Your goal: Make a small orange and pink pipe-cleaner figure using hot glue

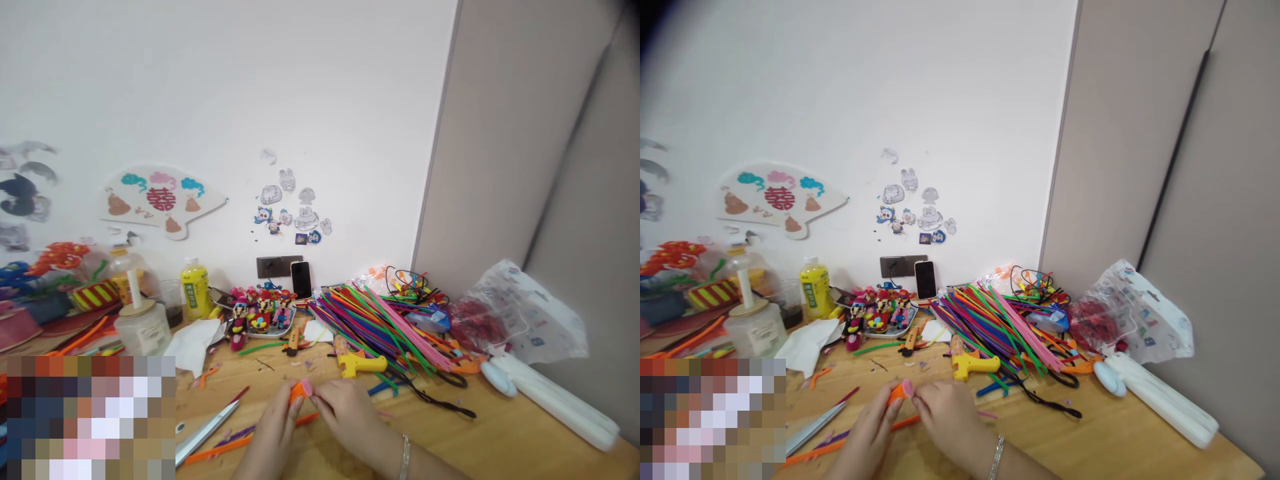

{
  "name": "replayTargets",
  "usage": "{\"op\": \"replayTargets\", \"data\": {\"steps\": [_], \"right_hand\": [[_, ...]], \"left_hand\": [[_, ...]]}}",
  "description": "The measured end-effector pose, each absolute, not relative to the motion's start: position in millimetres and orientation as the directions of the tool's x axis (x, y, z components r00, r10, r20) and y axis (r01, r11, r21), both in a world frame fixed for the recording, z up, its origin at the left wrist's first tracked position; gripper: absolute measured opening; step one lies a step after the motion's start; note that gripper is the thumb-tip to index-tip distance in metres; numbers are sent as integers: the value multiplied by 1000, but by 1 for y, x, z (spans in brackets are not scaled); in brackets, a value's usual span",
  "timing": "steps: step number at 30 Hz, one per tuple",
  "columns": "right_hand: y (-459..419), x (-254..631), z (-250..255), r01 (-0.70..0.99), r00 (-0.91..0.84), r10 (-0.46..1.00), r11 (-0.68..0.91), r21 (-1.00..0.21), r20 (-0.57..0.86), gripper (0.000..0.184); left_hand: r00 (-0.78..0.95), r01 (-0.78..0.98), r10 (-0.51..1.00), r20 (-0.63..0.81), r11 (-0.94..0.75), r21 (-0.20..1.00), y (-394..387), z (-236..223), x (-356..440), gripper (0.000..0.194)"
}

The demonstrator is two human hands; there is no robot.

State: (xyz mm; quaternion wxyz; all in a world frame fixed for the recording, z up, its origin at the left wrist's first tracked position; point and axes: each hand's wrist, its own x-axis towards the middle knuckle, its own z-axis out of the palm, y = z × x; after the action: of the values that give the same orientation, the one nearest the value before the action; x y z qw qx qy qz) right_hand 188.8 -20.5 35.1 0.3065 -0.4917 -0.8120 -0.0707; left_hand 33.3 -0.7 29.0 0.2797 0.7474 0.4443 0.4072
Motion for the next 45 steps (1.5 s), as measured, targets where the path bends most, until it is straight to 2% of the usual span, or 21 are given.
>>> {"op": "replayTargets", "data": {"steps": [7,21,31,39,45], "right_hand": [[-19,194,46,807,-270,717,532,-255,643,26],[-18,198,46,833,-354,668,543,-104,654,25],[-22,191,45,834,-369,684,542,-101,629,26],[-25,186,35,833,-421,639,554,-6,644,19],[-26,192,44,783,-529,551,610,121,645,23]], "left_hand": [[190,388,905,380,-425,818,-2,30,33,28],[389,391,871,300,-451,802,-5,31,32,35],[272,305,910,312,-389,869,-13,40,34,33],[188,422,919,346,-394,817,-3,37,33,31],[274,508,883,380,-469,723,5,33,30,28]]}}
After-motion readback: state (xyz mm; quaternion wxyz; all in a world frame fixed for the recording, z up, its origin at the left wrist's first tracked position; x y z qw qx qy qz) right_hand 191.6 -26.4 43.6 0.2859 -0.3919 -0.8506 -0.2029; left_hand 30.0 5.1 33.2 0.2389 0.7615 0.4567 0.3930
